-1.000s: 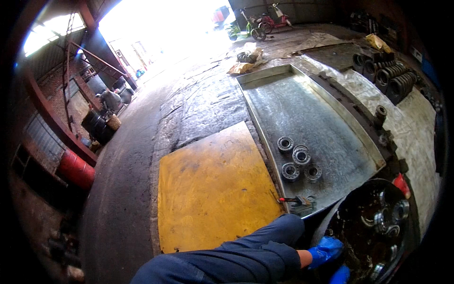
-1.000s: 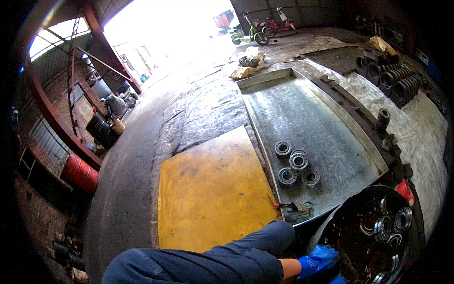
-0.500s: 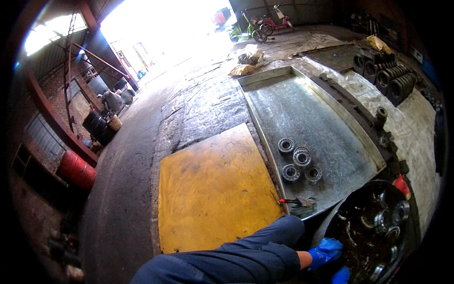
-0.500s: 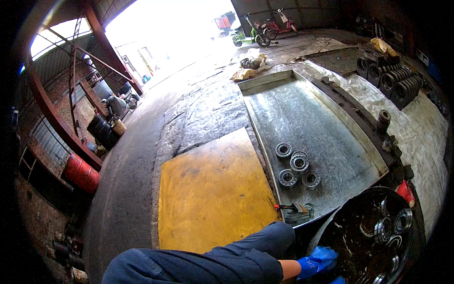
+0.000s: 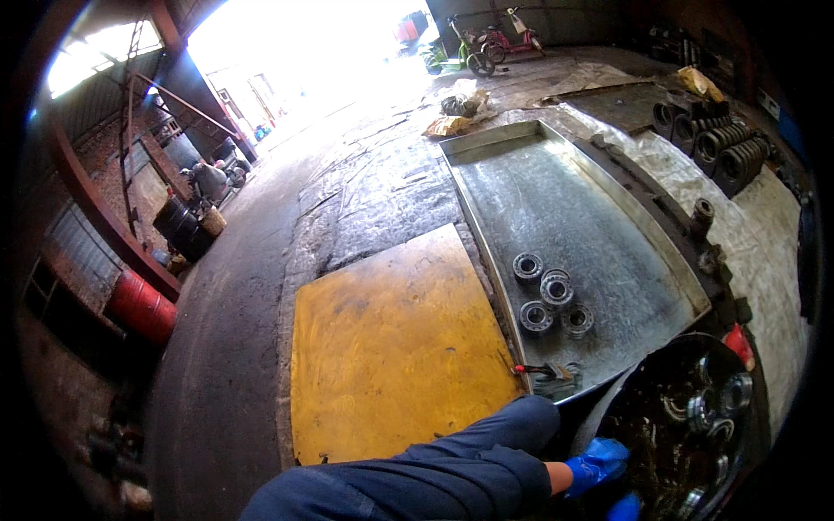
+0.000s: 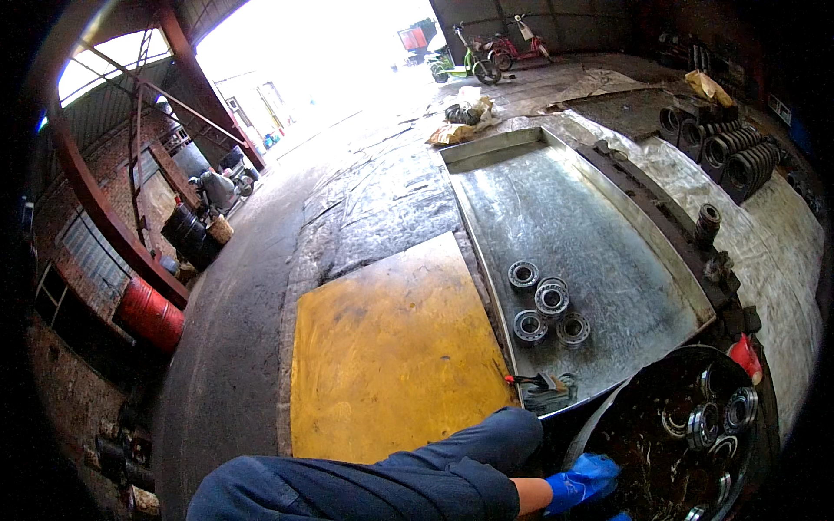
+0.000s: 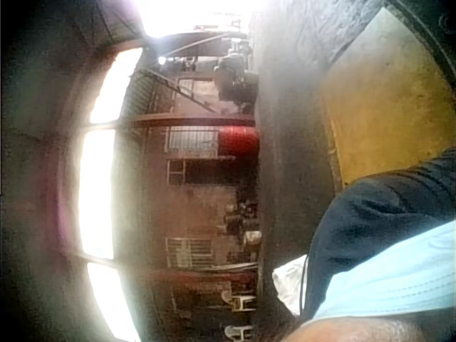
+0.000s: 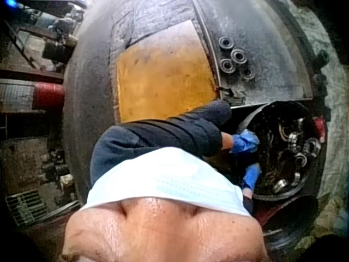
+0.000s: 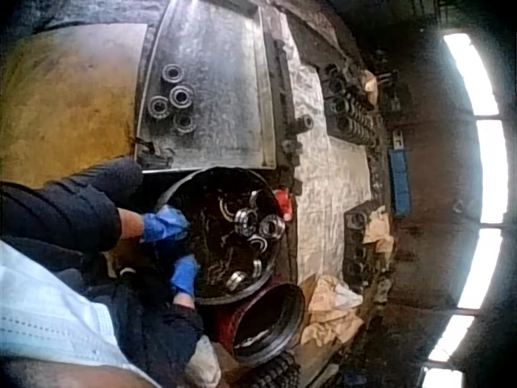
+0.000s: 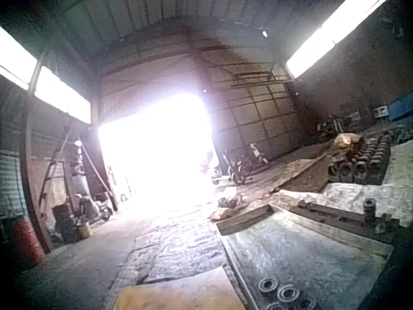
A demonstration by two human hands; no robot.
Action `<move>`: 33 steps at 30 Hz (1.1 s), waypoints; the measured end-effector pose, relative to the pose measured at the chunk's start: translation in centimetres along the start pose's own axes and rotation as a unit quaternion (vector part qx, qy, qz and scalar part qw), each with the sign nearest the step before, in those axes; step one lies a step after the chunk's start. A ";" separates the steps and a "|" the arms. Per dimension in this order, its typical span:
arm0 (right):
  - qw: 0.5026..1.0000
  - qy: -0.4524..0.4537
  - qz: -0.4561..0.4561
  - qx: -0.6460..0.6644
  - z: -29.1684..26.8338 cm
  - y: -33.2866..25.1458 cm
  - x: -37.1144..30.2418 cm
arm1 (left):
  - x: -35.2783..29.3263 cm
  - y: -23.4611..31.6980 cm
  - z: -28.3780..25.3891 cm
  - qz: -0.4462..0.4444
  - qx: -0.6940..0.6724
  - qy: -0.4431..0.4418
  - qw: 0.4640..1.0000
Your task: The person repeatedly dips ball bearings into a dark liquid in a bucket, rubs them with gloved hands, and places them onto a metal tray. The process is repeated for multiple bearings throughout the clip.
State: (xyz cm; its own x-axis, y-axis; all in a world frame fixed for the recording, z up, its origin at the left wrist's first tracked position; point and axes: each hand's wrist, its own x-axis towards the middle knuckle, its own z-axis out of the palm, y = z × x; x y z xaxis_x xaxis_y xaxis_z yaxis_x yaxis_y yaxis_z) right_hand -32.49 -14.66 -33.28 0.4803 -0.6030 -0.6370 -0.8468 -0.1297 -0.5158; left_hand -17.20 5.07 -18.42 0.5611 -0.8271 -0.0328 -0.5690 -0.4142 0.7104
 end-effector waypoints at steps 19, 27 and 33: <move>1.000 -0.011 -0.001 0.023 0.7 0.5 -0.6 | -0.3 2.8 -3.6 -0.069 0.013 -0.055 0.996; 0.999 -0.013 0.001 0.036 0.7 1.6 -0.5 | -0.8 3.8 -4.9 -0.056 0.017 -0.051 0.997; 0.998 -0.024 -0.003 0.049 1.6 1.3 -0.9 | -0.8 1.8 -2.6 -0.058 0.016 -0.017 0.998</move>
State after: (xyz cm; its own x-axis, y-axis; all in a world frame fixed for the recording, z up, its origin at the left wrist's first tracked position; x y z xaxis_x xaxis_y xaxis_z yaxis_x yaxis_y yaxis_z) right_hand -33.66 -13.06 -34.30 0.4972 -0.5642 -0.6591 -0.8186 -0.0533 -0.5719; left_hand -17.08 6.04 -15.29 0.6042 -0.7847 -0.1385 -0.5204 -0.5202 0.6772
